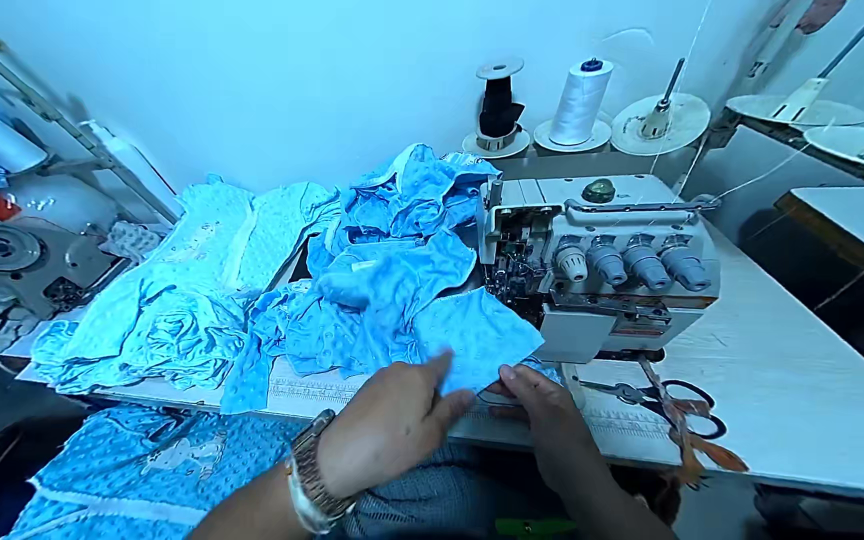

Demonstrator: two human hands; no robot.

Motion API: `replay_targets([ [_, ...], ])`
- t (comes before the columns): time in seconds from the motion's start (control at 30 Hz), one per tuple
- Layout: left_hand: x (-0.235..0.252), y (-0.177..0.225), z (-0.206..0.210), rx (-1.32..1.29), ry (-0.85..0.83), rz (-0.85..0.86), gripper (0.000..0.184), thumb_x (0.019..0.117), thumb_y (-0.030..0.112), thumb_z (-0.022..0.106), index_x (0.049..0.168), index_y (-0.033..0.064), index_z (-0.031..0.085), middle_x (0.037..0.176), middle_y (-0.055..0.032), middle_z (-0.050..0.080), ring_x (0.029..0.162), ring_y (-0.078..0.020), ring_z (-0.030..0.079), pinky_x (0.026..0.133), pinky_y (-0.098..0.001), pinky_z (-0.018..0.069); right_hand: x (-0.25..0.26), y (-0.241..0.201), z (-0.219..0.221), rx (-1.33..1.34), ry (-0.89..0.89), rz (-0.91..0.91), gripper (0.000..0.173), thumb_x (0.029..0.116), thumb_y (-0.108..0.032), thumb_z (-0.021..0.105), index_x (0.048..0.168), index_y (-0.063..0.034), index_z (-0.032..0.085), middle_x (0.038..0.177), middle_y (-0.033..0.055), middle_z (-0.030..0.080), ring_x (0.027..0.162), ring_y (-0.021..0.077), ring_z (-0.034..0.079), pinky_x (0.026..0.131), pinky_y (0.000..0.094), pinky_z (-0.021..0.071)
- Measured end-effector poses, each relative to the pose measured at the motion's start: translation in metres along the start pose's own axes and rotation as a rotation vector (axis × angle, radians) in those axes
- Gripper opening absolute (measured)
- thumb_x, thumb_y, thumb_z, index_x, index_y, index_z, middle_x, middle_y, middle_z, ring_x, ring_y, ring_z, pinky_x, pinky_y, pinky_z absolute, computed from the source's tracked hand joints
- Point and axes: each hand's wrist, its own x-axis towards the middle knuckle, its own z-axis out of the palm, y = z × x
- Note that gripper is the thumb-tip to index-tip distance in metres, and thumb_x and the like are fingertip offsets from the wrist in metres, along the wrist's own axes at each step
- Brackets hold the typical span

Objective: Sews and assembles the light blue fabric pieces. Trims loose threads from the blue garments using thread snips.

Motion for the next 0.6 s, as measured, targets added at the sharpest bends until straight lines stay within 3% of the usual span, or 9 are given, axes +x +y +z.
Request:
replay_targets([
  [0.07,-0.007,0.001,-0.009,0.077,0.202,0.253,0.034,0.1055,0.03,0.052,0.124,0.0107,0.073,0.078,0.0016,0.07,0.067,-0.0088,0.065,0.063,-0.0328,0.0565,-0.001,0.002,0.003,0.093,-0.052,0.017,0.025,0.1062,-0.022,0.052,0.103,-0.0031,0.067,0.096,0.007,0.071,0.091,0.0152,0.071,0.081,0.0326,0.0597],
  [0.1,-0.001,0.001,-0.022,0.185,0.321,0.332,0.028,0.1029,0.024,0.057,0.121,0.0121,0.075,0.092,-0.0016,0.074,0.08,-0.0141,0.071,0.073,-0.0398,0.0599,-0.001,0.002,0.005,0.136,-0.062,0.015,0.022,0.105,-0.02,0.054,0.103,-0.0027,0.067,0.096,0.007,0.07,0.091,0.015,0.07,0.082,0.0323,0.0596],
  [0.2,0.042,-0.019,-0.062,0.331,0.269,0.259,0.059,0.0851,0.02,0.082,0.14,0.0111,0.063,0.143,-0.0234,0.056,0.128,-0.0439,0.056,0.103,-0.0672,0.042,-0.002,-0.003,0.017,0.247,-0.002,0.013,0.011,0.1023,-0.01,0.06,0.102,-0.0011,0.065,0.091,0.0071,0.07,0.084,0.0131,0.07,0.075,0.0283,0.0592],
  [0.27,0.075,-0.042,-0.066,0.271,0.081,0.032,0.094,0.0748,0.023,0.093,0.155,0.0099,0.045,0.153,-0.0253,0.045,0.138,-0.0457,0.047,0.109,-0.0685,0.0376,-0.001,-0.004,0.024,0.358,0.049,0.051,0.008,0.1017,-0.007,0.061,0.098,-0.0006,0.064,0.086,0.0081,0.071,0.073,0.0116,0.069,0.065,0.0246,0.0578],
  [0.3,0.087,-0.056,-0.06,0.206,0.035,-0.038,0.097,0.0744,0.02,0.093,0.155,0.0065,0.041,0.147,-0.026,0.05,0.133,-0.0436,0.052,0.108,-0.0644,0.0416,0.0,-0.005,0.026,0.399,0.064,0.073,0.009,0.1012,-0.007,0.062,0.094,-0.0011,0.062,0.081,0.0079,0.07,0.066,0.0104,0.067,0.06,0.0224,0.0562],
  [0.4,0.079,-0.07,-0.047,-0.128,0.104,-0.198,0.062,0.0871,0.006,0.079,0.142,-0.003,0.051,0.128,-0.0265,0.063,0.118,-0.0368,0.063,0.102,-0.0555,0.0492,0.004,-0.005,0.026,0.415,0.102,0.051,0.015,0.0995,-0.004,0.064,0.085,-0.001,0.063,0.067,0.0057,0.065,0.053,0.0076,0.059,0.051,0.0189,0.0501],
  [0.47,0.047,-0.054,-0.053,-0.502,0.192,-0.258,0.048,0.0924,0.0,0.069,0.138,0.0004,0.054,0.114,-0.0156,0.068,0.098,-0.0214,0.069,0.086,-0.0394,0.0583,0.004,-0.005,0.023,0.413,0.125,0.006,0.013,0.1003,-0.003,0.061,0.088,-0.001,0.066,0.072,0.0053,0.066,0.055,0.0068,0.058,0.05,0.0182,0.0476],
  [0.53,0.008,-0.035,-0.064,-0.801,0.234,-0.219,0.032,0.0939,-0.004,0.062,0.124,0.0046,0.059,0.097,-0.0077,0.074,0.08,-0.0132,0.073,0.071,-0.0302,0.0625,0.0,-0.009,0.02,0.446,0.132,-0.023,0.016,0.1031,0.0,0.054,0.095,-0.001,0.067,0.079,0.0061,0.071,0.061,0.0078,0.065,0.051,0.0199,0.0532],
  [0.6,-0.024,-0.025,-0.072,-0.862,0.252,-0.083,0.028,0.0914,-0.008,0.058,0.114,0.0069,0.063,0.091,-0.0041,0.075,0.076,-0.0091,0.073,0.067,-0.025,0.0624,-0.004,-0.013,0.018,0.515,0.091,-0.035,0.019,0.1058,-0.001,0.046,0.102,-0.0025,0.064,0.082,0.0066,0.073,0.067,0.0111,0.071,0.059,0.0268,0.0616],
])
